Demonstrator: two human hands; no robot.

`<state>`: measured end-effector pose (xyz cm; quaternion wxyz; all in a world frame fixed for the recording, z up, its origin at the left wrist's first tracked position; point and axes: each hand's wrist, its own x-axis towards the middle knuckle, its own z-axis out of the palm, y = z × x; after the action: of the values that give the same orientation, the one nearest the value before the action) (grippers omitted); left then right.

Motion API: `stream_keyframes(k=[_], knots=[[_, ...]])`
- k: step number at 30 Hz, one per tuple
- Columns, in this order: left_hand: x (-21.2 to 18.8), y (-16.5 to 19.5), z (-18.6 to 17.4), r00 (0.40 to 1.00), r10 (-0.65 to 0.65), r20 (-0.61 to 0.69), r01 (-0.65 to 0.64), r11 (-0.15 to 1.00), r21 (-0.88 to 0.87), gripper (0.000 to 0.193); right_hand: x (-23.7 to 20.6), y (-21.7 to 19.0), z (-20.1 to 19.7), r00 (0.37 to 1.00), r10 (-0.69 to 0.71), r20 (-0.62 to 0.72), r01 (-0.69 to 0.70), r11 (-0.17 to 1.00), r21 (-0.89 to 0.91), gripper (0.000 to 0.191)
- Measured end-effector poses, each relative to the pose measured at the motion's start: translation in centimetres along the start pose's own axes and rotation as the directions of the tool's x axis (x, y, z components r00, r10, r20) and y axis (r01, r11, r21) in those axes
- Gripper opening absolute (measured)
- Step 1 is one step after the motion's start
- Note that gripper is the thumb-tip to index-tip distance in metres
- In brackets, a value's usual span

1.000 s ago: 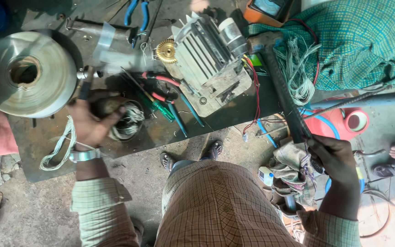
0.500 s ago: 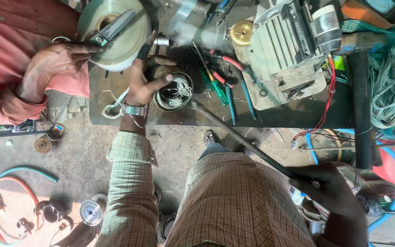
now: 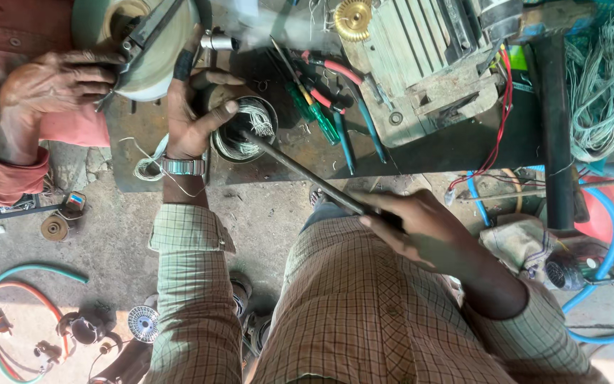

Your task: The person winds white wire onto a cylindrical coil form using a rotating machine. They use a screwdriver to adjust the wire and a hammer to tap the form while winding. The person handles the wire and form directly, occasionally using tools to assist the winding process.

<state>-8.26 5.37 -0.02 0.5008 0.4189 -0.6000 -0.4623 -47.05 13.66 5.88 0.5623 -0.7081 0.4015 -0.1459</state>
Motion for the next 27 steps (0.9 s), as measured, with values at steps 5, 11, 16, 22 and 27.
stream_keyframes(k=[5, 11, 16, 22, 27], knots=[[0.3, 0.0, 0.0, 0.999, -0.017, 0.039, 0.018, 1.0, -0.021, 0.1, 2.3, -1.0, 1.9, 0.969, -0.248, 0.015, 0.246, 0.951, -0.187, 0.065], [0.4, 0.3, 0.5, 0.998, -0.066, 0.011, 0.067, 0.989, -0.133, 0.102, 4.5, -3.3, 3.1, 0.979, -0.201, 0.017, 0.192, 0.9, -0.392, 0.063], [0.6, -0.5, 1.0, 0.996, -0.09, 0.0, 0.09, 0.991, -0.099, 0.102, 5.5, -3.6, 2.4, 0.994, -0.065, 0.085, 0.096, 0.886, -0.453, 0.044], [0.4, -1.6, 0.3, 0.992, -0.125, -0.01, 0.124, 0.987, -0.102, 0.101, 5.5, -2.0, 2.9, 0.988, -0.151, 0.028, 0.149, 0.901, -0.408, 0.049], [0.4, -1.2, 0.3, 0.992, -0.125, 0.013, 0.126, 0.991, -0.043, 0.1, 6.2, -1.1, 3.1, 0.968, -0.248, -0.038, 0.209, 0.88, -0.427, 0.038]])
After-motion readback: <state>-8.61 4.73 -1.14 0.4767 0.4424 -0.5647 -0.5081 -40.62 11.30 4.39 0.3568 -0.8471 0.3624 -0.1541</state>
